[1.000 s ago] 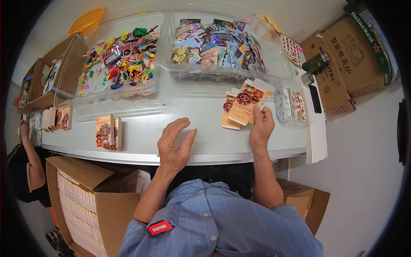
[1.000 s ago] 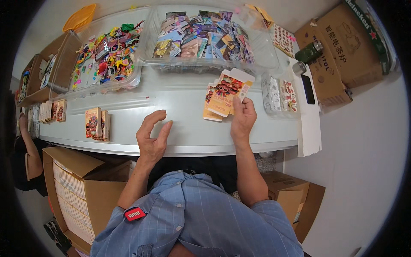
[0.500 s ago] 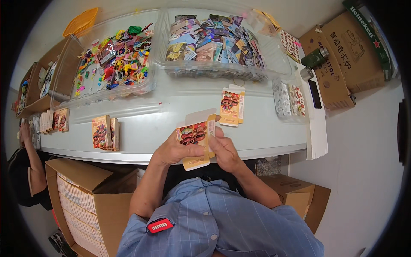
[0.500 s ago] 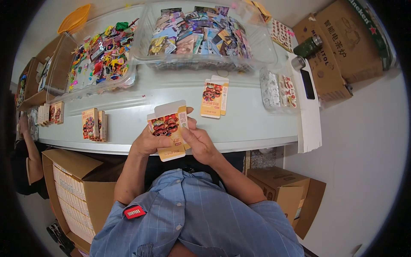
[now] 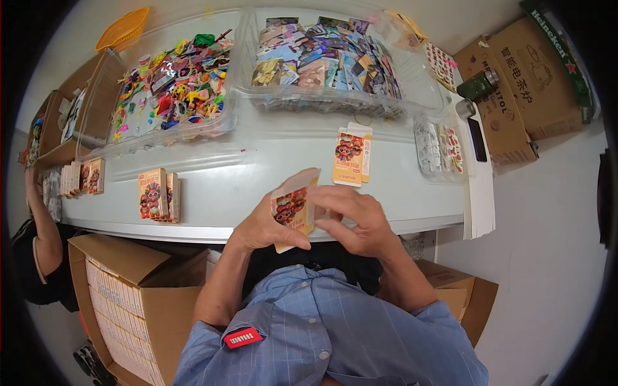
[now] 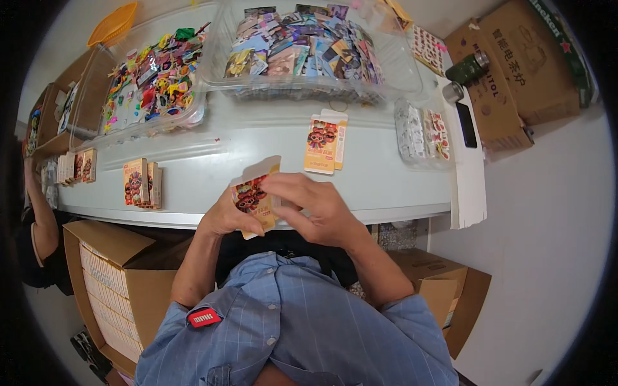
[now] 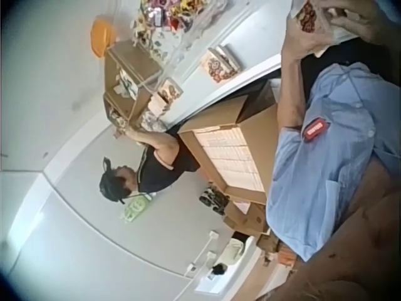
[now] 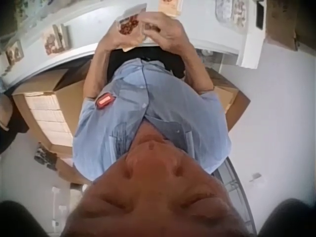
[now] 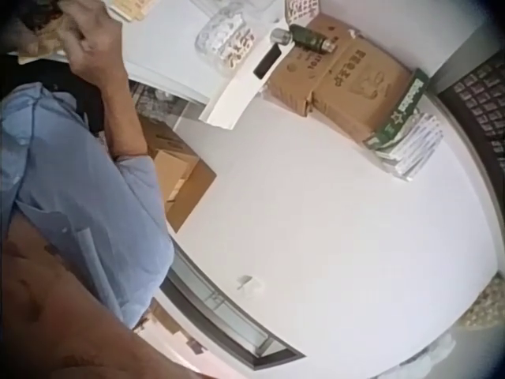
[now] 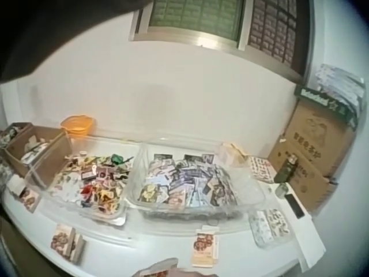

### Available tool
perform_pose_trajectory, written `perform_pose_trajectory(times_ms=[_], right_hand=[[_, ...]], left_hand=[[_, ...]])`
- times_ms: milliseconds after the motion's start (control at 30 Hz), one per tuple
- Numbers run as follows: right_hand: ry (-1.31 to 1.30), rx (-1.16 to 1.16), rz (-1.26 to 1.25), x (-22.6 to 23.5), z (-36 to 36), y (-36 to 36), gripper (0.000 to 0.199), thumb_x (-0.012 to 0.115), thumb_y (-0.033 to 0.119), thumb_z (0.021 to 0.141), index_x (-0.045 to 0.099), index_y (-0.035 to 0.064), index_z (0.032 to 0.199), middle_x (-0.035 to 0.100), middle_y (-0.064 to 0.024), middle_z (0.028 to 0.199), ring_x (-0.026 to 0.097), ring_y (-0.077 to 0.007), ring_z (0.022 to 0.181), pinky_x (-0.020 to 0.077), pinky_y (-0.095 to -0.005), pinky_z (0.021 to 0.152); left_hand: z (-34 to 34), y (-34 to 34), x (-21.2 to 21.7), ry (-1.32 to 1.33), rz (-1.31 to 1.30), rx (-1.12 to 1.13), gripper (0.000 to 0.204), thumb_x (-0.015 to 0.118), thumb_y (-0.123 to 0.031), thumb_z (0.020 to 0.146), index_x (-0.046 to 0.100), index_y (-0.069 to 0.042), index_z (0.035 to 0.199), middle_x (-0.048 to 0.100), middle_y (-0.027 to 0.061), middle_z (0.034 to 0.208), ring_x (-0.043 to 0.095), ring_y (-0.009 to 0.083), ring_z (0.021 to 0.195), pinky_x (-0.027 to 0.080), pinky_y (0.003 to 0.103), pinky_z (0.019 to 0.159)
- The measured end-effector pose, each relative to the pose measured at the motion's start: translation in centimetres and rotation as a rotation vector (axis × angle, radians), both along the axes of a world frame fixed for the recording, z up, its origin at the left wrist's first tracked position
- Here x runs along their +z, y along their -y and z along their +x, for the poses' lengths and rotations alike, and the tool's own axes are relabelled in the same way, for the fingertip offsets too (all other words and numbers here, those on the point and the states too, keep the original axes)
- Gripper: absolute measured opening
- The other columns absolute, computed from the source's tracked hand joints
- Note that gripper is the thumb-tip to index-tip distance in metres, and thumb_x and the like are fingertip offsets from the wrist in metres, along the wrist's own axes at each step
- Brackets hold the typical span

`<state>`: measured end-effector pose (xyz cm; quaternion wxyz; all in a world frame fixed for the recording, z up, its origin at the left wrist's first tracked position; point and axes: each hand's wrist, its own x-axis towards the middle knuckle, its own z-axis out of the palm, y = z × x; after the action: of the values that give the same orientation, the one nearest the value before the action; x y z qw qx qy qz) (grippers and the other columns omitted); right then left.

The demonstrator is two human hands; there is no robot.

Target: Packing small colorful items into cardboard boxes at a workstation.

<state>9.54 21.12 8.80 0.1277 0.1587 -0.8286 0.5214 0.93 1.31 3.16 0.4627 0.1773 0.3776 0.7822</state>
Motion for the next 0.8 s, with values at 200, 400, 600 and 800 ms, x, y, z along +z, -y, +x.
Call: perform_pose_trajectory(times_ms=[200, 400, 600, 800], right_hand=[[0.002, 0.074, 0.148, 0.0, -1.7, -0.3, 0.045, 0.082, 0.01, 0.079, 0.068, 0.0078, 0.121, 0.069, -0.0115, 0.109, 0.069, -0.0261, 0.084, 0.0551, -0.0334, 0.069], [0.159, 0.134, 0.344, 0.5, -2.0, -0.9, 0.032, 0.087, 0.021, 0.077, 0.07, 0.0077, 0.101, 0.066, -0.0058, 0.094, 0.066, -0.0243, 0.081, 0.0529, -0.0353, 0.069], [0.131, -0.113, 0.057, -2.2, -1.1, 0.0, 0.033, 0.09, 0.019, 0.076, 0.069, 0.0046, 0.096, 0.06, -0.01, 0.116, 0.065, -0.0188, 0.096, 0.0548, -0.0329, 0.073], [0.427, -0.351, -0.633, -4.7, 0.1, 3.4, 0.023, 0.074, 0.014, 0.094, 0.069, -0.0047, 0.106, 0.065, -0.0071, 0.111, 0.062, -0.011, 0.094, 0.0543, -0.0282, 0.079]], left_hand=[[-0.2, -0.6, 1.1, -0.232, -0.131, -0.149, 0.098, 0.1, -0.011, 0.055, 0.05, -0.002, 0.14, 0.062, 0.0049, 0.123, 0.06, 0.0155, 0.111, 0.049, 0.031, 0.097], [-0.1, 0.0, 0.8, -0.342, -0.238, -0.13, 0.113, 0.102, -0.018, 0.054, 0.042, -0.002, 0.148, 0.059, 0.0073, 0.128, 0.057, 0.0172, 0.117, 0.046, 0.033, 0.102], [-0.2, -1.3, 0.5, -0.381, -0.303, 0.127, 0.126, 0.102, -0.018, 0.053, 0.031, 0.001, 0.156, 0.062, 0.011, 0.127, 0.059, 0.0193, 0.118, 0.048, 0.033, 0.103], [1.0, -2.0, -1.1, -0.322, -0.262, 0.396, 0.112, 0.099, -0.013, 0.061, 0.035, 0.003, 0.151, 0.067, 0.0133, 0.121, 0.066, 0.0181, 0.109, 0.056, 0.033, 0.093]])
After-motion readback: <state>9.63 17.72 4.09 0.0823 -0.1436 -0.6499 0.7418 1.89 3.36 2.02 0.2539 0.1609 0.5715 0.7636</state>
